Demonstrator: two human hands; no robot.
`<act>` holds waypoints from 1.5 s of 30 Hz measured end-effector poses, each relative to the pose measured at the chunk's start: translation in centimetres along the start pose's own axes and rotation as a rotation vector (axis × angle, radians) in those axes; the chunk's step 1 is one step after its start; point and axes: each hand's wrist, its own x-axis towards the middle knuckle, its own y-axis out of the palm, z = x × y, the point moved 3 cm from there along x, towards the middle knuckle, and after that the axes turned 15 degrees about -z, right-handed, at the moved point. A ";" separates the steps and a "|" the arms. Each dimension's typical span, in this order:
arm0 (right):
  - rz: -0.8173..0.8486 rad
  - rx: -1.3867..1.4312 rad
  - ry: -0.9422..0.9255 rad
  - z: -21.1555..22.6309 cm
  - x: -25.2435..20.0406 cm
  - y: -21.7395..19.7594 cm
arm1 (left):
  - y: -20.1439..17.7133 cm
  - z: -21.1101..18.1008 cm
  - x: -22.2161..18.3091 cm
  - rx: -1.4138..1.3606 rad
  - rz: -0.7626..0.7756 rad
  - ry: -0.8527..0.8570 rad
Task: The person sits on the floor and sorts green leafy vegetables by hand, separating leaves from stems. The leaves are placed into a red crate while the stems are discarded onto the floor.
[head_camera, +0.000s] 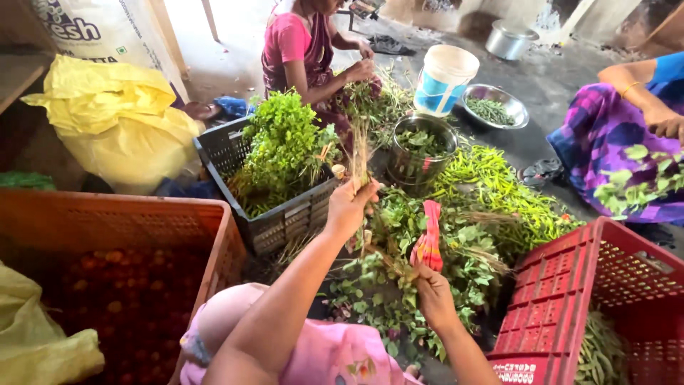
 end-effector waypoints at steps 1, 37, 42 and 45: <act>-0.056 -0.025 0.063 -0.3 -0.3 -0.5 | 0.1 -0.7 -0.2 0.014 -0.004 0.021; 0.511 -0.605 0.343 6.6 2.2 4.3 | -14.0 -1.0 6.8 0.779 -0.124 0.506; 0.013 -0.711 0.219 10.3 13.4 -0.1 | -13.3 2.1 6.4 1.440 0.312 0.186; 0.000 -0.897 -0.336 13.7 20.7 -1.1 | -13.3 3.4 5.9 1.714 0.435 0.026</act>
